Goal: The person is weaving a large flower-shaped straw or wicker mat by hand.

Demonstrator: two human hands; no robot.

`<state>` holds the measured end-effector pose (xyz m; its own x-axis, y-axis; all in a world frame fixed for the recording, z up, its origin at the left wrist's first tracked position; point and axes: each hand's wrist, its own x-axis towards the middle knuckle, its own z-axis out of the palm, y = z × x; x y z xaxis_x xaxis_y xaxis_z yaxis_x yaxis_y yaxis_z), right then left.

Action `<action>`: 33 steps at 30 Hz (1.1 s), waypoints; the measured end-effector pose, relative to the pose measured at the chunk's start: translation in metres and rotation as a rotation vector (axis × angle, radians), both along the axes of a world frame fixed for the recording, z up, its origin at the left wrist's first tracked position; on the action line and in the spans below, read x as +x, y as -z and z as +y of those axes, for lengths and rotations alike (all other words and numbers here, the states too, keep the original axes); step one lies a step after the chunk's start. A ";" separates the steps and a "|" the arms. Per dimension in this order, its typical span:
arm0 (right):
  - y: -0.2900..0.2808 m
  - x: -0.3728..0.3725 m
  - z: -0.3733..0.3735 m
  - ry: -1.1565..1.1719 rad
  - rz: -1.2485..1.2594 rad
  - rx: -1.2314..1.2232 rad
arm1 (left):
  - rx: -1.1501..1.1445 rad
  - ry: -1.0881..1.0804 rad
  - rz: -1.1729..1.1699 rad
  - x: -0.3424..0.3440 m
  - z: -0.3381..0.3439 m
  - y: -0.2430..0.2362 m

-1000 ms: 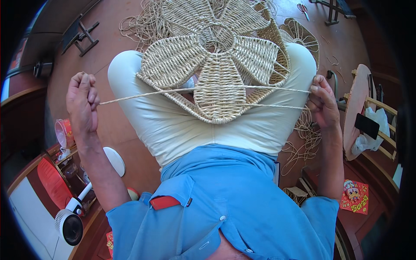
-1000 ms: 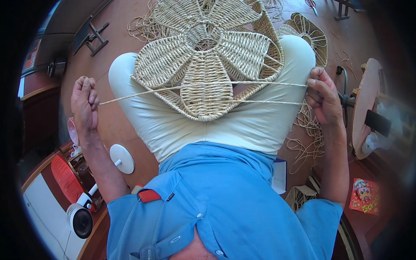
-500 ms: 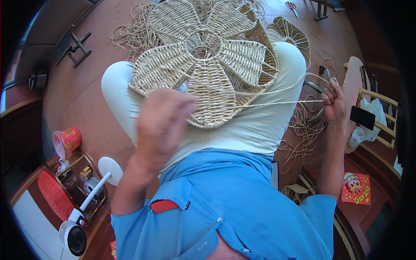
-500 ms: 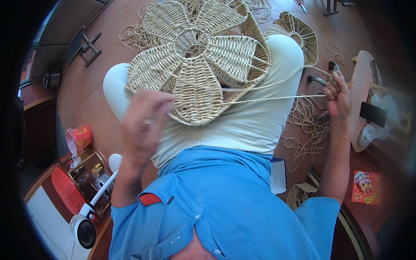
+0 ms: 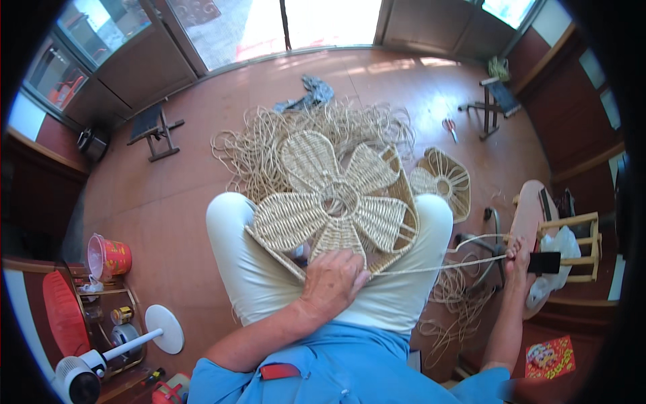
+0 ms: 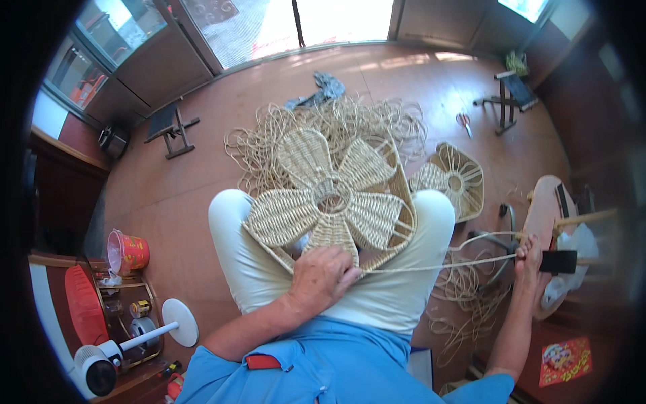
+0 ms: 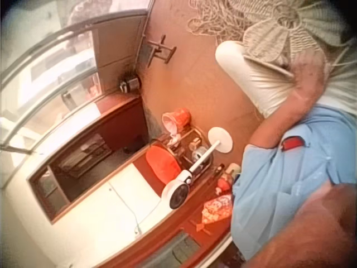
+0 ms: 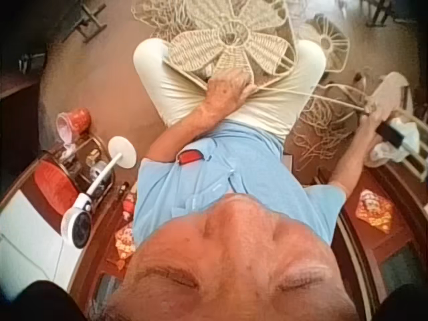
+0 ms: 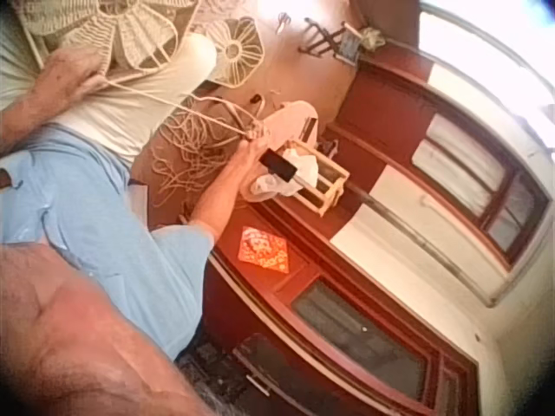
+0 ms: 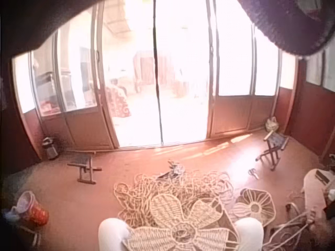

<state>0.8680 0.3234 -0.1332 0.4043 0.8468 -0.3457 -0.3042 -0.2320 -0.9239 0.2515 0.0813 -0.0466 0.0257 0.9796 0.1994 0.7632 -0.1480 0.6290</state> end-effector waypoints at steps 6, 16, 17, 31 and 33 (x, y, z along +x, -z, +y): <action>-0.056 -0.167 -0.032 -0.383 -1.388 0.265 | -0.058 -0.050 0.101 0.002 0.000 0.007; -0.118 -0.414 -0.194 -1.151 -0.993 0.540 | -0.017 0.003 0.128 0.008 0.006 0.010; -0.113 -0.418 -0.195 -1.188 -0.947 0.545 | -0.018 0.005 0.132 0.009 0.005 0.010; -0.123 -0.435 -0.173 -1.370 -1.012 0.382 | 0.053 -0.033 0.120 0.010 -0.001 0.021; -0.125 -0.436 -0.166 -1.404 -1.011 0.334 | 0.062 -0.039 0.117 0.010 -0.001 0.022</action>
